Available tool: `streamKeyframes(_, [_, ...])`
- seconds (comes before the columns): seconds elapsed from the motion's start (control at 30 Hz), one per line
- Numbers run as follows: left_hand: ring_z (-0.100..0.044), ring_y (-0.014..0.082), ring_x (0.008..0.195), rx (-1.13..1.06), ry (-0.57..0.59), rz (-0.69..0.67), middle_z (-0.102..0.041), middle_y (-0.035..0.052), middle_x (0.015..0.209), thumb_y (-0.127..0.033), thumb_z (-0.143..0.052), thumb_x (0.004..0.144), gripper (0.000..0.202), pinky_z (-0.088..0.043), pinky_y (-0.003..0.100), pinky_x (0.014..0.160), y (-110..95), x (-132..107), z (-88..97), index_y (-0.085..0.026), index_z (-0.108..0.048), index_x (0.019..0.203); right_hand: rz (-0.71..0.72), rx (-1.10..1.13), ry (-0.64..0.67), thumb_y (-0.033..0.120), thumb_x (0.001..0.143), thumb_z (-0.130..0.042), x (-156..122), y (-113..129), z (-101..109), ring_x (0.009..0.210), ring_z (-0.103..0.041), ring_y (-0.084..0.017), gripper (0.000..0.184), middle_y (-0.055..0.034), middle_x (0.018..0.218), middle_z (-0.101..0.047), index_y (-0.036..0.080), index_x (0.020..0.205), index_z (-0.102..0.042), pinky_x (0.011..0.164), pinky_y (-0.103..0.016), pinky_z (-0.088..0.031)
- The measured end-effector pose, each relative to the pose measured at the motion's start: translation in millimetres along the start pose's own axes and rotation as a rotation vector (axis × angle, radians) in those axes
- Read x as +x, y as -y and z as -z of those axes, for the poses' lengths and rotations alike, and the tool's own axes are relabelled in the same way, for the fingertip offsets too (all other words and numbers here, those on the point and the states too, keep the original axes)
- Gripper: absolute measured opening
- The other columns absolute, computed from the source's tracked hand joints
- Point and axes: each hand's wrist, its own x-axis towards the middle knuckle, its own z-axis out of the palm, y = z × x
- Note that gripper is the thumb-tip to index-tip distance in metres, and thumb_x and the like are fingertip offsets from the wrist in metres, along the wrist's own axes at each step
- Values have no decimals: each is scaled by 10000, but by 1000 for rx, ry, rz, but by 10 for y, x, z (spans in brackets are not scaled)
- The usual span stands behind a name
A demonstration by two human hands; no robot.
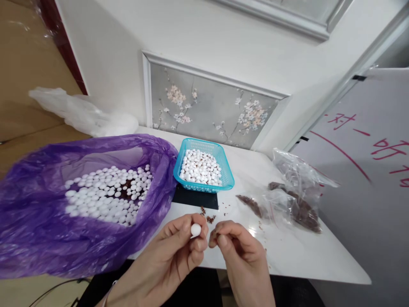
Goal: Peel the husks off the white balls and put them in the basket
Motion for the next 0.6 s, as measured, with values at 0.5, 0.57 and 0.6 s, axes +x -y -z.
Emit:
streamKeyframes(0.5, [-650, 85, 782, 85, -8, -97, -700, 19, 801, -69, -697, 753, 217, -517, 150, 765, -17, -73, 29, -198, -740, 922, -41, -61, -3, 352, 820, -636, -21, 31, -46, 734, -577, -149, 141, -5, 754, -610, 211, 833, -634, 687, -253, -447])
streamKeyframes(0.57, [-642, 88, 808, 122, 2, -130, -703, 13, 827, -74, -727, 723, 247, -508, 149, 776, -31, -85, 34, -217, -739, 925, -49, -75, 1, 363, 822, -629, -22, 28, -57, 731, -576, -154, 153, -6, 738, -609, 210, 836, -634, 685, -257, -444])
streamKeyframes(0.6, [-636, 91, 820, 154, 2, -152, -702, 12, 842, -82, -740, 710, 257, -505, 149, 775, -39, -92, 29, -223, -738, 925, -53, -83, 3, 368, 823, -626, -23, 26, -62, 731, -575, -156, 159, -8, 734, -610, 209, 836, -634, 681, -257, -442])
